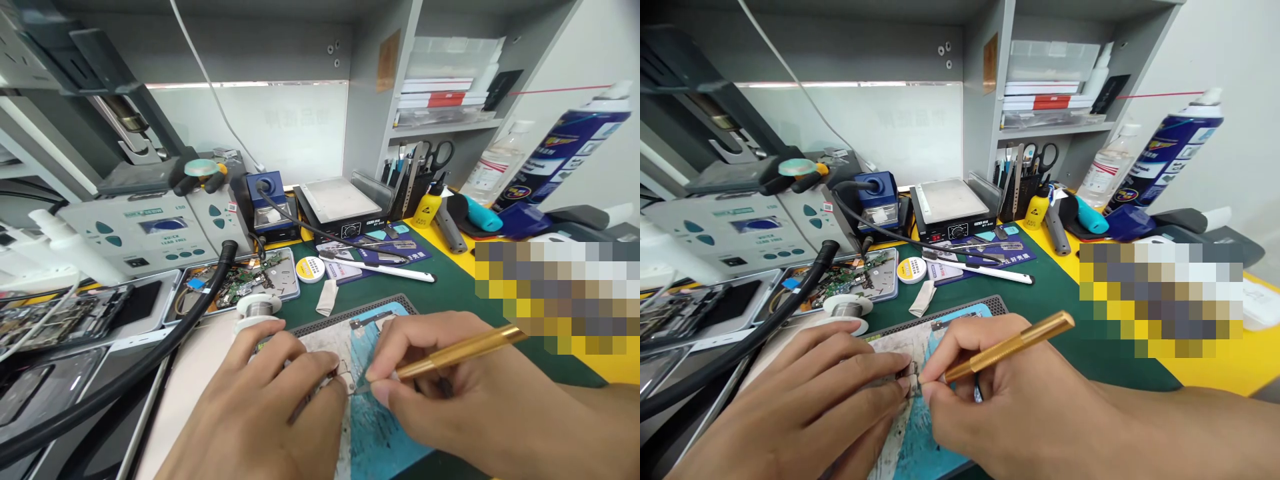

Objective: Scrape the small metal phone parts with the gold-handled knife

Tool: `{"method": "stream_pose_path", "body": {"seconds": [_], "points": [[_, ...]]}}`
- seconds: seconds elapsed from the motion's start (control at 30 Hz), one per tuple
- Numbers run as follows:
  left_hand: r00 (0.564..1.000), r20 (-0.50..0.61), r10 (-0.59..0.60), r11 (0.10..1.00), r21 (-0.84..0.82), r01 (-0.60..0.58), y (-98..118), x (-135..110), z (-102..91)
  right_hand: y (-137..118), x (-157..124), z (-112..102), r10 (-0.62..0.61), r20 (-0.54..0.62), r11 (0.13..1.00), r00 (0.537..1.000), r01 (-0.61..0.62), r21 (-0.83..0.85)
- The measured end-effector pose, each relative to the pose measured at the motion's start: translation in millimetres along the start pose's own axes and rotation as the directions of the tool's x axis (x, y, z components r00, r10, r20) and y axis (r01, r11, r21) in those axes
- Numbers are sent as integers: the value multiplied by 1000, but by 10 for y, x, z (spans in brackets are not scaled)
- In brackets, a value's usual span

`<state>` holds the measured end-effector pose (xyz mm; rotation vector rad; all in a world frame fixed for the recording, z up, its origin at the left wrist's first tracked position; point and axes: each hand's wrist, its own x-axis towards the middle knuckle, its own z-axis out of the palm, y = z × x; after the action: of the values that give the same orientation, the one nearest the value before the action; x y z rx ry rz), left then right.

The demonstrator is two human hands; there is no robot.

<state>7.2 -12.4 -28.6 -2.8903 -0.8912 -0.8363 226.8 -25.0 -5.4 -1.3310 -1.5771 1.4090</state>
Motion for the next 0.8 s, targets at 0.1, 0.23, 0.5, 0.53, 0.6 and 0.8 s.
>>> {"method": "stream_pose_path", "body": {"seconds": [0.1, 0.23, 0.5, 0.53, 0.6, 0.8], "points": [[996, -79, 42, 999, -9, -43, -5, 6, 8, 3, 7, 0, -3, -8, 1000, 1000, 3, -21], [999, -24, -39, 999, -24, 39, 10, 16, -10, -6, 10, -4, -11, -14, 999, 1000, 11, -30], [1000, -3, -13, 1000, -2, 13, 14, 35, -38, -4, -13, -10, 3, 4, 1000, 1000, -3, -4], [1000, -13, -9, 1000, 5, 9, 12, 33, -34, -11, -12, -11, 12, 11, 1000, 1000, -12, -8], [1000, -21, 3, 1000, 10, -2, 7, 25, -23, -25, -6, -12, 18, 22, 1000, 1000, -18, -19], [1000, -14, -19, 1000, -10, 19, -5, -13, -6, -10, -4, -20, 38, 22, 998, 999, -37, -53]]}}
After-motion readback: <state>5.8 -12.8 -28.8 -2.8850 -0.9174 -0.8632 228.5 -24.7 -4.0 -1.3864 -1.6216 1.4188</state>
